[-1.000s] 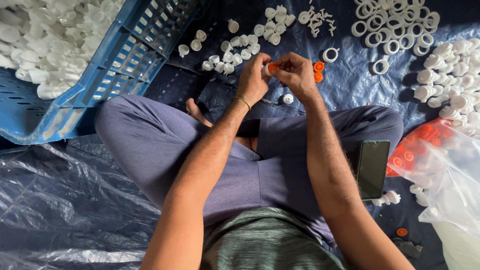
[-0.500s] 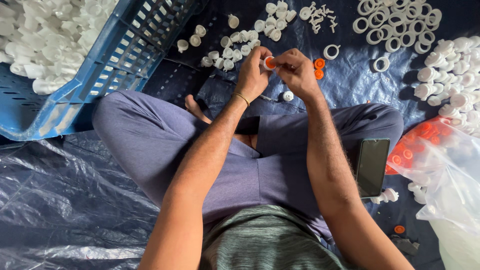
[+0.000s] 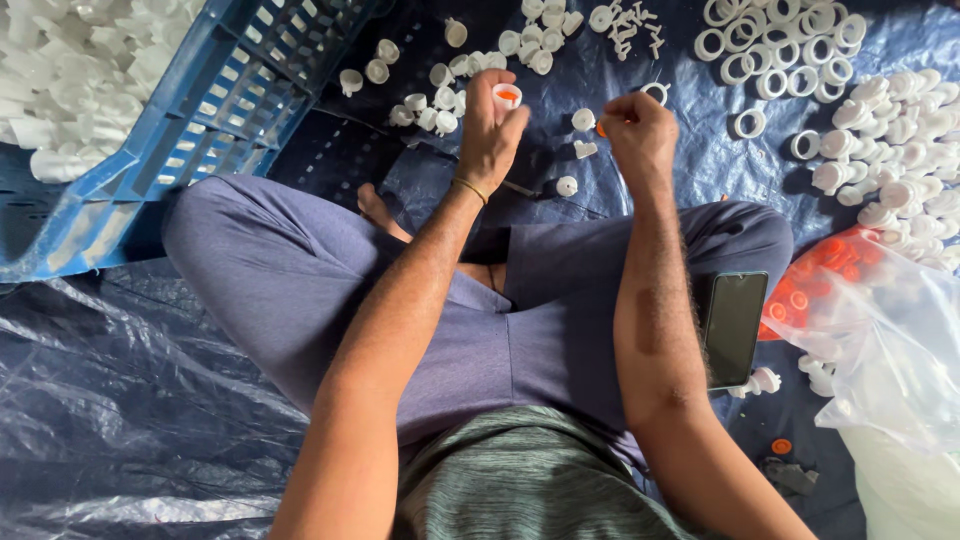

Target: The person sits cross-legged on a tarp and assembles small white plastic components with orange caps by hand. They pick up parts from a blue crate and the floor, fit them together, and place the assembled units back on the tarp.

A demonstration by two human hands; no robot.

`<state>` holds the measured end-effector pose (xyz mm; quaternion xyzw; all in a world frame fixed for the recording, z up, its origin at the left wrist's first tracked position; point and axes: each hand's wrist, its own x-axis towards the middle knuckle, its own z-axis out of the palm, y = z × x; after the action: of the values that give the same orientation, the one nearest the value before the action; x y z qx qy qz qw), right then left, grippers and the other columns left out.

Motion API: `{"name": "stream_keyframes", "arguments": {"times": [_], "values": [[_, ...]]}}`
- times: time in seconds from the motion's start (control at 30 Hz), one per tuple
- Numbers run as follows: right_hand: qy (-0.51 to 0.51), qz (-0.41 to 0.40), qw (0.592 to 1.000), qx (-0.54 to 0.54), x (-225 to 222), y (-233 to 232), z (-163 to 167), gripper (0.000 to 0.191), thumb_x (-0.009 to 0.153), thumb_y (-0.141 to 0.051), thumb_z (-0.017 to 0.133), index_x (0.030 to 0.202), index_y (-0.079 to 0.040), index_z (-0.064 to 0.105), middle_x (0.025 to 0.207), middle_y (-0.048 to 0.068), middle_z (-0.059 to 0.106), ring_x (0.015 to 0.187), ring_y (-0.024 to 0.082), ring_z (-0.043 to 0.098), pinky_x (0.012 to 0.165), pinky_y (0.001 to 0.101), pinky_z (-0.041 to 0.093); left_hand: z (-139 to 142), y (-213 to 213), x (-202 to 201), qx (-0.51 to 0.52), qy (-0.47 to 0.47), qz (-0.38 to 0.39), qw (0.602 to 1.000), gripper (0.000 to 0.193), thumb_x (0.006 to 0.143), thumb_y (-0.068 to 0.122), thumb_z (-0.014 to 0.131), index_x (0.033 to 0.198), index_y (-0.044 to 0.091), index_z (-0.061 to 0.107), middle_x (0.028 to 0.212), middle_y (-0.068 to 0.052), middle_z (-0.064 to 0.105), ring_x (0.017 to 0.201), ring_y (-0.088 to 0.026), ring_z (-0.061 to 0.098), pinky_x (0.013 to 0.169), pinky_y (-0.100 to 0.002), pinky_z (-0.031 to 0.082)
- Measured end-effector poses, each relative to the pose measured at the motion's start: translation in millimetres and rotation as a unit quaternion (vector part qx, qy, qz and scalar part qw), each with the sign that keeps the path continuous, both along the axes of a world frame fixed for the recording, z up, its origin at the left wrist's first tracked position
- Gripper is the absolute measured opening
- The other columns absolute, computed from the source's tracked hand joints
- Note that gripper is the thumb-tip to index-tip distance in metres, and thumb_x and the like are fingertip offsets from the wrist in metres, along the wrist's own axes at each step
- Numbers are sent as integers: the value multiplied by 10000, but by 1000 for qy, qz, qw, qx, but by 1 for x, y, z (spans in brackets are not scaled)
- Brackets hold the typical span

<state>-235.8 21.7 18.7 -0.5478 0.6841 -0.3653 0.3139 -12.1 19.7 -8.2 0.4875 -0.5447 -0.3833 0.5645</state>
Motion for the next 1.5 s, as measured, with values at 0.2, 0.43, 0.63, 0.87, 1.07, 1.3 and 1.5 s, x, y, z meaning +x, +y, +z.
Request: {"name": "stream_keyframes", "arguments": {"times": [0.2, 0.43, 0.63, 0.87, 1.07, 1.3, 1.5], "values": [[169, 129, 968, -130, 37, -8, -7, 386, 832, -40, 812, 1206, -17, 715, 1211, 192, 687, 1111, 338, 635, 955, 438, 521, 17, -1, 9, 43, 65, 66, 995, 336, 982, 290, 693, 1100, 38, 506, 1026, -77, 552, 890, -159, 569, 782, -320, 530], [200, 222, 931, -211, 76, -51, -18, 589, 829, -11, 755, 1395, 18, 593, 1398, 252, 584, 1275, 452, 505, 1078, 496, 436, 13, -5, 6, 33, 19, 96, 995, 305, 938, 241, 707, 1099, 44, 540, 1024, -77, 577, 883, -177, 586, 773, -338, 532], [176, 150, 960, -155, 73, -37, -26, 351, 834, -18, 776, 1174, -4, 688, 1109, 192, 691, 1031, 386, 667, 896, 453, 539, 10, -9, 7, 49, 18, 72, 996, 233, 888, 178, 697, 1048, 48, 587, 975, -74, 636, 857, -195, 617, 781, -345, 533], [-424, 28, 903, 63, 76, -7, 7, 290, 909, -19, 726, 1164, 46, 605, 1028, 108, 701, 874, 160, 709, 761, 280, 590, 25, 8, 8, 4, -145, 10, 989, 266, 818, 173, 769, 1048, 97, 660, 1019, -80, 675, 891, -268, 697, 746, -373, 557], [-478, 14, 872, 99, 70, 44, 33, 197, 957, -71, 687, 1107, 6, 586, 981, 93, 696, 862, 176, 716, 786, 311, 629, 33, 18, 5, -79, -216, -56, 972, 233, 826, 163, 789, 1035, 185, 690, 996, -33, 663, 866, -269, 714, 698, -388, 579], [-333, 37, 935, 115, 46, 46, 34, 156, 999, -129, 760, 1015, 7, 686, 869, 64, 680, 753, 117, 638, 675, 258, 547, 31, 18, 2, -79, -301, -119, 943, 102, 906, 199, 779, 960, 273, 734, 903, 25, 649, 741, -181, 729, 590, -334, 587], [-363, 36, 926, 101, 36, 37, 26, 133, 975, -74, 719, 1051, 34, 705, 888, 84, 717, 763, 127, 680, 679, 256, 586, 27, 10, 2, -29, -238, -117, 964, 416, 811, 140, 780, 1155, 115, 548, 934, -4, 682, 808, -246, 737, 647, -380, 592]]}}
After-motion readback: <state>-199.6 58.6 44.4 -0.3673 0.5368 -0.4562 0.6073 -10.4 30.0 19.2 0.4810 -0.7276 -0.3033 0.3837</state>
